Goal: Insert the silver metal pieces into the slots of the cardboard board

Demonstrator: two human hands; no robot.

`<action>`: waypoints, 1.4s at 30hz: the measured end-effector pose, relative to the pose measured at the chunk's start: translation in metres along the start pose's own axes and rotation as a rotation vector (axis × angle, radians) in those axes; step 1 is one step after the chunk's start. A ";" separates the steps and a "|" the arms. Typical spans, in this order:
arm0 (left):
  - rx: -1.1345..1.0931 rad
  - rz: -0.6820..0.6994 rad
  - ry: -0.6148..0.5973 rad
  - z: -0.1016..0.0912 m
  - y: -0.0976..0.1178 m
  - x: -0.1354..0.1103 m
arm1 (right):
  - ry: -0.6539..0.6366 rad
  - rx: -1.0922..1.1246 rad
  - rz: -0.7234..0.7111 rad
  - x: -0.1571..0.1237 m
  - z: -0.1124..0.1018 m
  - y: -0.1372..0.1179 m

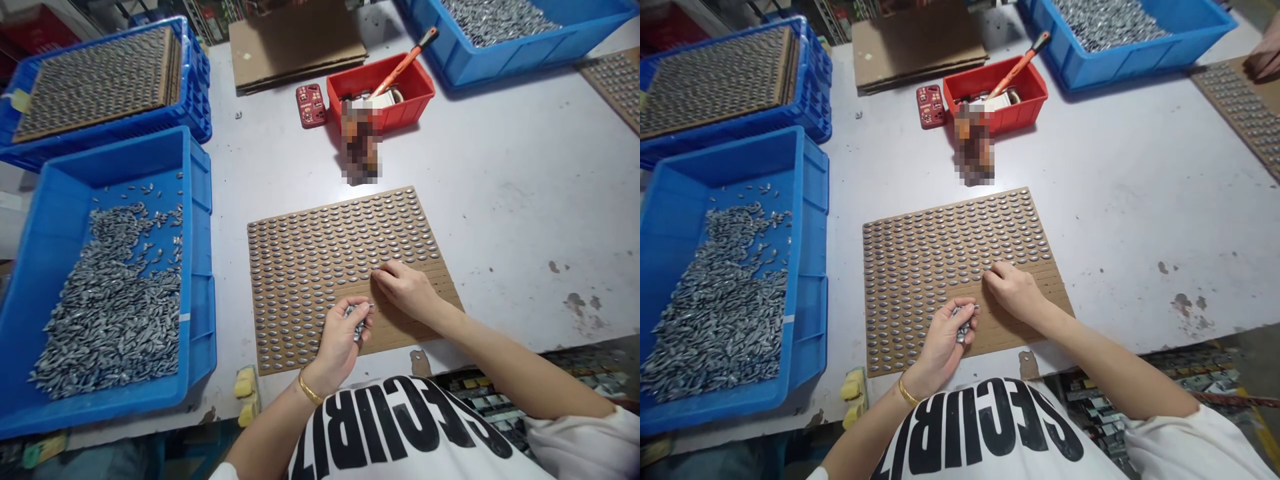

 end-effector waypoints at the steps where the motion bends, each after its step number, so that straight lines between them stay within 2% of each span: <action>1: -0.004 0.005 0.003 0.000 0.000 0.000 | 0.000 -0.014 -0.002 0.000 0.000 0.000; 5: -0.003 0.019 0.006 -0.001 0.001 0.001 | -0.007 -0.053 -0.008 0.001 0.002 0.001; 8: -0.001 0.026 0.006 -0.002 0.001 0.002 | -0.005 0.014 -0.003 0.001 0.000 0.003; 12: -0.005 0.014 -0.008 -0.001 0.001 0.002 | 0.045 0.357 -0.007 -0.007 -0.018 0.000; 16: -0.004 -0.015 -0.039 0.002 -0.001 0.003 | -0.038 0.761 -0.095 -0.018 -0.031 -0.016; 19: 0.011 -0.031 -0.092 0.007 -0.003 0.004 | -0.072 0.878 -0.119 -0.023 -0.029 -0.021; 22: 0.037 -0.015 -0.110 0.010 -0.005 0.005 | -0.062 0.880 -0.094 -0.025 -0.025 -0.020; 27: 0.062 -0.011 -0.055 0.010 -0.006 0.009 | -0.049 0.847 -0.001 -0.030 -0.026 -0.015; 29: 0.032 -0.009 -0.028 0.009 -0.005 0.010 | -0.043 0.876 0.070 -0.031 -0.025 -0.006; 31: -0.006 -0.008 0.003 0.006 -0.005 0.012 | 0.021 0.867 0.170 -0.030 -0.023 0.009; 33: -0.015 -0.012 0.019 0.004 -0.006 0.011 | 0.092 0.785 0.250 -0.027 -0.021 0.023; 35: 0.009 -0.026 0.005 0.005 -0.007 0.010 | 0.118 0.675 0.265 -0.021 -0.018 0.031; 42: 0.050 -0.046 -0.022 0.010 -0.008 0.005 | 0.109 0.399 0.246 -0.007 -0.012 0.026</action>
Point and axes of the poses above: each hand's wrist, its own x-axis towards the middle knuckle, its own z-axis out of the palm, y = z × x, the point moved 5 cm from there along x, towards the middle knuckle, and after that the axes turned 4 degrees about -y, right-handed, at the moved point
